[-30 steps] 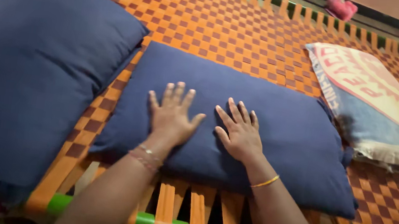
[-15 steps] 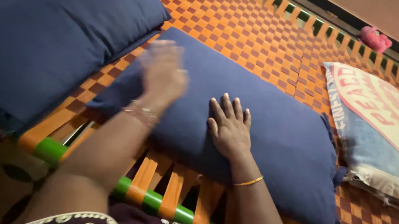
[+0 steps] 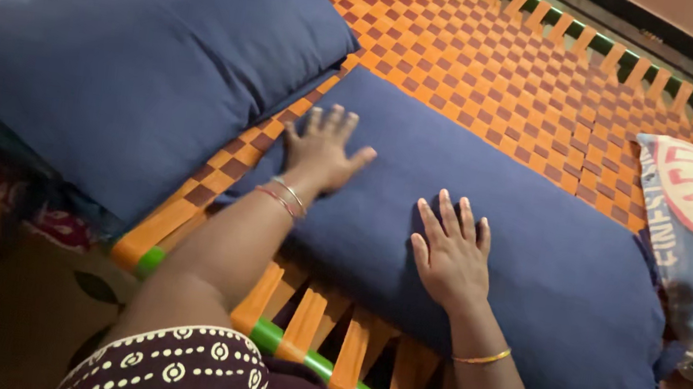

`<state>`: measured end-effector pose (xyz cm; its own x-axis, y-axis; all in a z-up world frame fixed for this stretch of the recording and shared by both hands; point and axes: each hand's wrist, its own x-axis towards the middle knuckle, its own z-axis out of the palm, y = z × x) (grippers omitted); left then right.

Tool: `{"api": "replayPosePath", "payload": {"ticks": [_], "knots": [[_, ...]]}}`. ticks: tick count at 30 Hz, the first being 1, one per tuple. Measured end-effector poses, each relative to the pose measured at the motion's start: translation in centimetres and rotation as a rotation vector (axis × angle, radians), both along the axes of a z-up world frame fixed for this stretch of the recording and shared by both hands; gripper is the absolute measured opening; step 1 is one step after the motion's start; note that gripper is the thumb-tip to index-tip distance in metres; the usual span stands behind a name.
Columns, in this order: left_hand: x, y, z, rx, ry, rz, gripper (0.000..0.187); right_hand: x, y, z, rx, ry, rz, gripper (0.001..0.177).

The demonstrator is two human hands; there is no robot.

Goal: The person repeatedly adjusts and smooths a blue pillow on a woven cot, pressing and patting its surface and edges. The person also repositions the pillow and handles a second pillow nearby.

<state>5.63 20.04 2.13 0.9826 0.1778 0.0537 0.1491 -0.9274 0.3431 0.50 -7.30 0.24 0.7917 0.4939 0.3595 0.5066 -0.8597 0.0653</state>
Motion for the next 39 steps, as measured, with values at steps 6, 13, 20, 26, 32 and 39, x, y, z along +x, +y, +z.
{"api": "replayPosePath", "payload": {"ticks": [6,13,20,26,32,39], "knots": [[4.0,3.5,-2.7,0.095,-0.15,0.205,0.066,0.1,0.2,-0.1,-0.015,0.002,-0.017,0.058],[6.2,-9.4,1.5,-0.005,-0.231,-0.284,0.065,0.6,-0.3,0.2,0.024,0.014,-0.009,0.059],[8.6,-8.6,4.4,0.025,0.182,-0.221,0.091,-0.2,-0.6,0.8,0.026,0.059,-0.008,0.056],[14.4,-4.2,5.1,-0.04,0.393,-0.063,0.08,-0.3,-0.6,1.5,0.014,0.081,-0.008,0.056],[19.2,-1.3,1.3,-0.163,0.365,0.085,0.08,-0.6,-0.6,1.8,0.029,0.104,-0.003,0.055],[14.4,1.7,1.1,-0.229,0.243,0.257,0.087,-0.2,-0.4,1.6,0.042,0.075,0.051,0.055]]}}
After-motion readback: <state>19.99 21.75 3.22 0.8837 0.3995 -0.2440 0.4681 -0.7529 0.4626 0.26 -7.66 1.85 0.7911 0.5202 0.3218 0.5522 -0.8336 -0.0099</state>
